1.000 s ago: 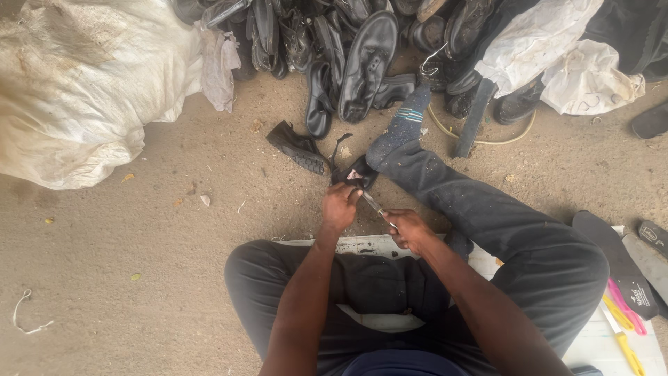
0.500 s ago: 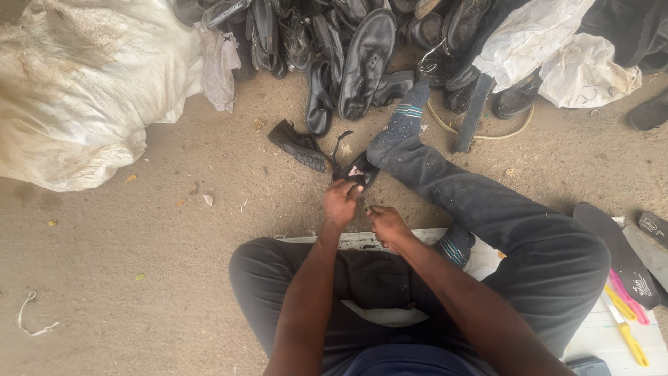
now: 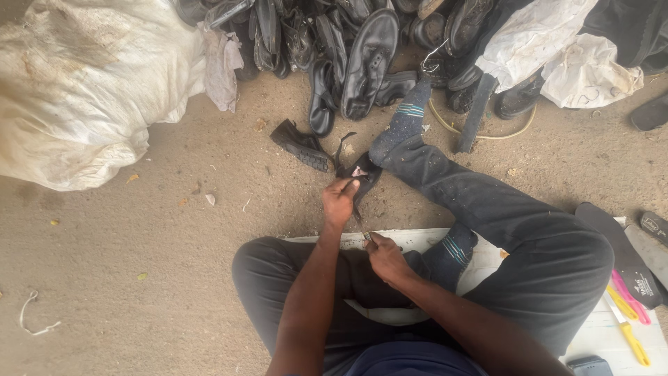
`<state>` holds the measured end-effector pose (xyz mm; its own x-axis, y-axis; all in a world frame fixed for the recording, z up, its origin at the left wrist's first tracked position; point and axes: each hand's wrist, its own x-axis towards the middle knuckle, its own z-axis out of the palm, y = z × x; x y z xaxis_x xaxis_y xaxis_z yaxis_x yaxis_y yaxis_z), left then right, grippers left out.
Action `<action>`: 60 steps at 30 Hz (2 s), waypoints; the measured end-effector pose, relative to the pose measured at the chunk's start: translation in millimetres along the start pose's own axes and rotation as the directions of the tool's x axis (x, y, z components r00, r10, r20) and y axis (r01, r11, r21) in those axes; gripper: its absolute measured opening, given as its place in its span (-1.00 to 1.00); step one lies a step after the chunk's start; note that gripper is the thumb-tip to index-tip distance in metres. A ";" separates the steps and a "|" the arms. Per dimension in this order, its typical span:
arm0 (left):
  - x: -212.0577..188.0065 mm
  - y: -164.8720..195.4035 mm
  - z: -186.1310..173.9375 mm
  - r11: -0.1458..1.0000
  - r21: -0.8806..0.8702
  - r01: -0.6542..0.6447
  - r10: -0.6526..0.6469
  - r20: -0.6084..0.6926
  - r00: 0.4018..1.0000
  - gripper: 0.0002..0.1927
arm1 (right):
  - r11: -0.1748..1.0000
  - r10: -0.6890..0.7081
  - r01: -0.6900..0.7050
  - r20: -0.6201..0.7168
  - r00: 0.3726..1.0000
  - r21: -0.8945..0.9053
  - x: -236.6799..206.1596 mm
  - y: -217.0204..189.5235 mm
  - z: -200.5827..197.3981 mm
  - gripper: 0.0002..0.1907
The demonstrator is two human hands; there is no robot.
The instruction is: The person sits on the ground and uses a knife to scrape and clean the sole and edges of a black shoe. They hold the shoe with one hand and work the blade along the rubber sole, removing debris and old material. The person then places the shoe aside and picks up another one to continue the process.
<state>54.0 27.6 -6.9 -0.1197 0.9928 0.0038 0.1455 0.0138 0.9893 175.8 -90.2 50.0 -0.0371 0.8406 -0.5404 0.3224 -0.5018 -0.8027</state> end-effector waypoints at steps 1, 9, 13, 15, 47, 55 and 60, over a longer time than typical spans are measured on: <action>-1.5 0.2 1.7 0.998 -0.064 0.012 -0.012 -0.007 1.000 -0.86 | 0.996 0.085 -0.085 0.022 0.996 0.020 -4.3 0.6 -1.0 -0.75; -26.9 0.9 25.0 0.910 -0.394 0.129 -0.156 -0.038 0.987 -0.81 | 1.000 -0.015 0.014 -0.087 0.996 -0.009 9.3 8.5 -3.1 -0.73; -37.0 2.0 41.2 0.712 -0.670 0.213 -0.246 0.047 0.968 -0.78 | 0.966 -0.206 0.177 -0.147 0.967 -0.189 -33.6 54.0 -9.0 -0.75; -39.5 2.6 42.7 0.688 -0.683 0.244 -0.243 0.100 0.965 -0.77 | 0.973 -0.152 0.122 -0.145 0.978 -0.198 -33.8 59.5 -11.6 -0.76; 2.5 52.2 -25.2 0.184 0.428 -0.885 0.120 0.884 0.452 -0.83 | 0.803 0.292 -0.315 0.127 0.948 0.506 -21.0 24.9 -2.9 -0.58; -12.7 27.4 18.4 0.488 0.525 -0.697 0.231 0.693 0.683 -0.81 | 0.850 0.325 -0.293 0.001 0.946 0.438 -4.7 14.5 -39.0 -0.65; -6.6 16.8 23.4 0.792 0.354 -0.497 0.241 0.567 0.788 -0.79 | 0.979 0.199 -0.195 -0.078 0.977 0.054 -5.5 15.0 -59.0 -0.65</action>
<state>80.2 24.1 6.2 0.4975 0.8529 0.1582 0.5227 -0.4402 0.7301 236.6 -90.3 55.8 0.1020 0.7371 -0.6680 0.2723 -0.6665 -0.6940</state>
